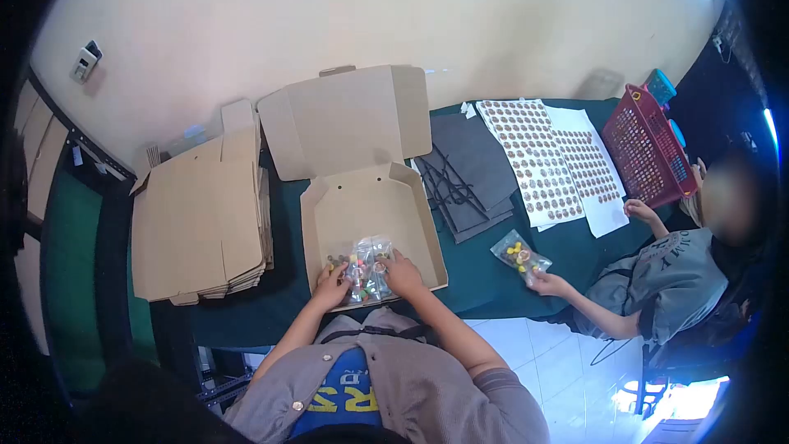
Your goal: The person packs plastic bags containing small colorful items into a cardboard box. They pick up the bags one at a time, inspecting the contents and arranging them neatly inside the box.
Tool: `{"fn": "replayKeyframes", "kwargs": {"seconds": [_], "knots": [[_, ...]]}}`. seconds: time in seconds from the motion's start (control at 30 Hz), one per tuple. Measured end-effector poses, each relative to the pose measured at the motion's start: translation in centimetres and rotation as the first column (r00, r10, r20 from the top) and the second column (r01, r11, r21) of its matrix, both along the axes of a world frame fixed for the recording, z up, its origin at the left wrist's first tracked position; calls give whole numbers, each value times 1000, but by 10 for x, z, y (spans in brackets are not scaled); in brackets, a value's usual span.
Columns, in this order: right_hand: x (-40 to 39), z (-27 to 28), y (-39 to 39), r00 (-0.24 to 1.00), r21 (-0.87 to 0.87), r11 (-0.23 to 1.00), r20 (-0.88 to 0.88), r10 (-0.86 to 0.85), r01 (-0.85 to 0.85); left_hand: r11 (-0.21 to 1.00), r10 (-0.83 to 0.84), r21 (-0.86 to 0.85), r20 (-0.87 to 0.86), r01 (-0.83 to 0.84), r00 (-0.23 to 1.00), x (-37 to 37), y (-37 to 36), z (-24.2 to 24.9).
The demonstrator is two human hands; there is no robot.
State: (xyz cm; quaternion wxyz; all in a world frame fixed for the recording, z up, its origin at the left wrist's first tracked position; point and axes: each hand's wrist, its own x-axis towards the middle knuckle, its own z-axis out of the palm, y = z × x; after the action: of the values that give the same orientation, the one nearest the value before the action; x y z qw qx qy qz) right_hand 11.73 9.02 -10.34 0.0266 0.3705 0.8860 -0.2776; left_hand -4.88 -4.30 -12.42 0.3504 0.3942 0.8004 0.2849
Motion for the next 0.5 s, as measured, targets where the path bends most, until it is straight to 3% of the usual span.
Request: {"fn": "replayKeyframes", "kwargs": {"seconds": [0.13, 0.27, 0.33, 0.37, 0.43, 0.47, 0.5], "knots": [[2, 14, -3, 996, -109, 991, 56, -71, 77, 995, -41, -94, 30, 43, 999, 1, 1, 7], [7, 15, -2, 995, -10, 996, -53, -87, 86, 984, -67, -165, 33, 72, 997, 2, 1, 19], [10, 25, 4, 902, 251, 928, -403, -157, 274, 970, -76, -228, 67, 89, 995, 3, 1, 24], [14, 31, 9, 903, 256, 927, -400, -156, 273, 971, -76, -224, 70, 90, 995, 4, 2, 22], [27, 42, 24, 795, 341, 819, -569, -210, 461, 979, -60, -195, 19, 62, 998, 4, 0, 17], [35, 41, 33, 796, 344, 817, -566, -214, 464, 979, -65, -194, 23, 68, 998, 4, 0, 16], [43, 37, 45, 710, 270, 787, -648, -277, 554, 984, -72, -160, 13, 73, 997, 2, 0, 18]]}}
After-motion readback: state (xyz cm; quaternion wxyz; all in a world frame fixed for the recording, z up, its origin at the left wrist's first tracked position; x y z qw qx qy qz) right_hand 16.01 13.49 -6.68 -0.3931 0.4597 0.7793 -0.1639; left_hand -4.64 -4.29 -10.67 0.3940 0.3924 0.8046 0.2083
